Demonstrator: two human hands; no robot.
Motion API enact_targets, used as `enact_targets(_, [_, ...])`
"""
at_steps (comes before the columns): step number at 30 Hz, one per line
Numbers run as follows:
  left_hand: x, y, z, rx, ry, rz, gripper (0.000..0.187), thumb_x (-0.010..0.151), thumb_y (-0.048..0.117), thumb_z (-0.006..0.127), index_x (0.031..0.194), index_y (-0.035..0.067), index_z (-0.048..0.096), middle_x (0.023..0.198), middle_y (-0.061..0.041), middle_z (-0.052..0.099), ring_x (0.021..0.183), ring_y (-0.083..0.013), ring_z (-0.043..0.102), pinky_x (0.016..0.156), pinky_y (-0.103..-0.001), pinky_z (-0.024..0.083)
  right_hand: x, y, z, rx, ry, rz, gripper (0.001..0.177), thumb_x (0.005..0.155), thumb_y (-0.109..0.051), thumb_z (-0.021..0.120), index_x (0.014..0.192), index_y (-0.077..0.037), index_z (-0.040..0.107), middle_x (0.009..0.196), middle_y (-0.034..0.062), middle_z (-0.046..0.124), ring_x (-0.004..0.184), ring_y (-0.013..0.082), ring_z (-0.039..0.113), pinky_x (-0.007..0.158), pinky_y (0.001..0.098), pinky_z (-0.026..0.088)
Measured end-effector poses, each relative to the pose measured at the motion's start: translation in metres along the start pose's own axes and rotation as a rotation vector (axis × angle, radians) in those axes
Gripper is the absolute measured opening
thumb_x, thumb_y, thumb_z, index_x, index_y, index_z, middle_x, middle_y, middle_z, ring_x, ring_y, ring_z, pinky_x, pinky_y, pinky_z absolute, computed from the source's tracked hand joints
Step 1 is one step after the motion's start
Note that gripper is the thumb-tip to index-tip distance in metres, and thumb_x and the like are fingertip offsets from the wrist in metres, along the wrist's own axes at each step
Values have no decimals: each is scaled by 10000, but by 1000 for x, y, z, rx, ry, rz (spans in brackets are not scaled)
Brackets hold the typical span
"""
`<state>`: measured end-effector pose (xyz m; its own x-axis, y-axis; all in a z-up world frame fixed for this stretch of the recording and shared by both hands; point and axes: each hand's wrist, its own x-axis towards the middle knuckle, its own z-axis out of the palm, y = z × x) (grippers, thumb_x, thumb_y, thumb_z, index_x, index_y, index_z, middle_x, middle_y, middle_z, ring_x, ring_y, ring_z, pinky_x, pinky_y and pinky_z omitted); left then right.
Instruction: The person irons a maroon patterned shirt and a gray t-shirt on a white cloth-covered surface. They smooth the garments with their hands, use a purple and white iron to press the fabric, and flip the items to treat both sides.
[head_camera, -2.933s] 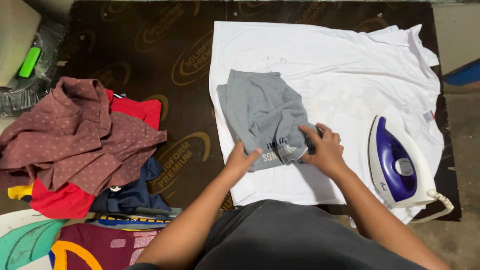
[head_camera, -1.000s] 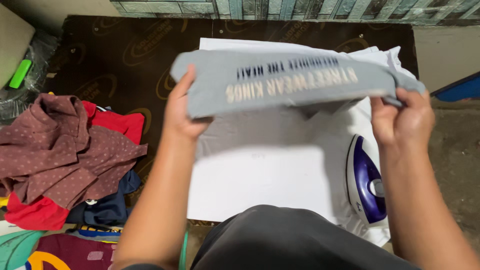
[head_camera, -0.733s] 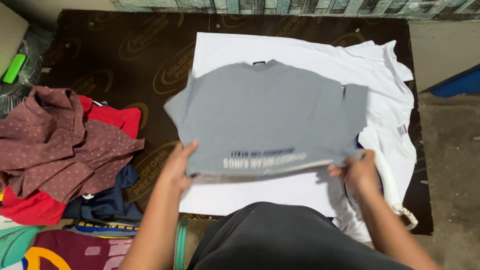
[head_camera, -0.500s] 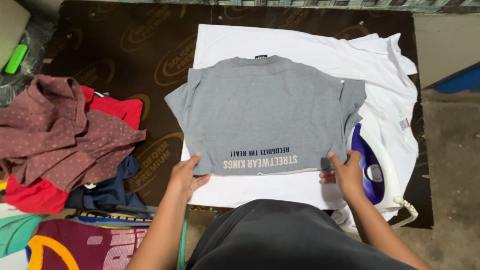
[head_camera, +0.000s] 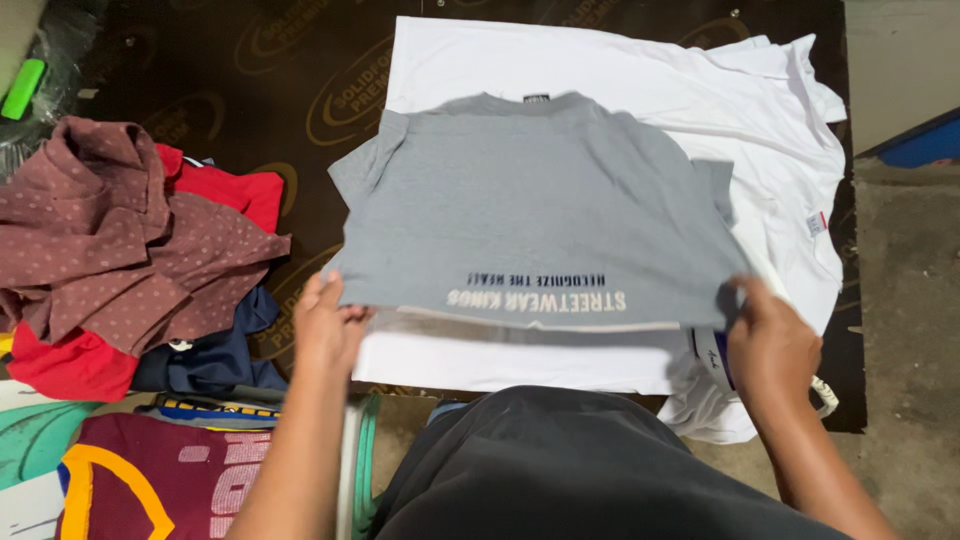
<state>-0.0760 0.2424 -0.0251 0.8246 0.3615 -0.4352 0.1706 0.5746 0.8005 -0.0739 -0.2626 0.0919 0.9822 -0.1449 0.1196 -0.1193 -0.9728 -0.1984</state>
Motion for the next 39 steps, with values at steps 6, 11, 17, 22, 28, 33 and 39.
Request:
enact_targets(6, [-15, -7, -35, 832, 194, -229, 388, 979, 243, 672, 1289, 32, 572, 874, -150, 636, 785, -313, 682, 695, -489, 599, -24, -8, 22, -268, -564, 43, 409, 953, -160, 556, 1339, -272, 632, 1076, 190, 724, 898, 399, 739, 771, 508, 590])
enact_targets(11, [-31, -11, -11, 1399, 199, 212, 506, 865, 277, 775, 1257, 55, 544, 1026, -292, 700, 987, -468, 676, 862, -532, 536, -22, -13, 42, -217, -535, -10, 439, 930, -160, 570, 1362, -224, 609, 1132, 187, 719, 962, 398, 733, 822, 490, 585])
enact_targets(17, [-50, 14, 10, 1626, 264, 76, 473, 884, 162, 643, 1331, 108, 498, 1087, -273, 691, 1058, -471, 643, 884, -553, 512, -7, -4, 40, -296, -759, 8, 497, 916, -72, 542, 1362, -278, 619, 1148, 158, 752, 1065, 369, 733, 879, 475, 588])
enact_targets(22, [-54, 4, 31, 1771, 298, 582, 391, 861, 60, 626, 1249, 105, 651, 1263, -204, 642, 1158, -421, 581, 911, -539, 490, 10, -22, 37, -347, -673, -56, 254, 975, -287, 596, 1189, -203, 704, 1152, 158, 711, 1026, 384, 717, 841, 488, 584])
enact_targets(28, [-42, -53, 101, 1555, -256, 873, 300, 888, 151, 629, 1165, 57, 694, 1410, -238, 567, 1354, -413, 483, 1190, -573, 327, 41, -68, 67, 37, -277, -235, 315, 954, -283, 619, 1234, -148, 669, 1140, 165, 648, 989, 412, 677, 830, 515, 557])
enact_targets(33, [-34, -75, 128, 1664, -563, 621, 535, 948, 353, 588, 1433, 136, 527, 1617, -169, 286, 1521, -371, 172, 1203, -616, 89, 59, -91, 112, 234, -103, -522, 437, 938, -340, 636, 1321, -130, 626, 1388, 176, 557, 1301, 370, 501, 1060, 521, 420])
enact_targets(39, [28, -46, 96, 1608, -189, 777, 664, 1023, 385, 514, 1589, 78, 351, 1695, -183, 193, 1579, -345, 126, 1264, -554, 121, 72, -62, 141, 19, -81, -402, 568, 935, -412, 588, 1455, -190, 538, 1575, 158, 403, 1504, 349, 306, 1193, 582, 234])
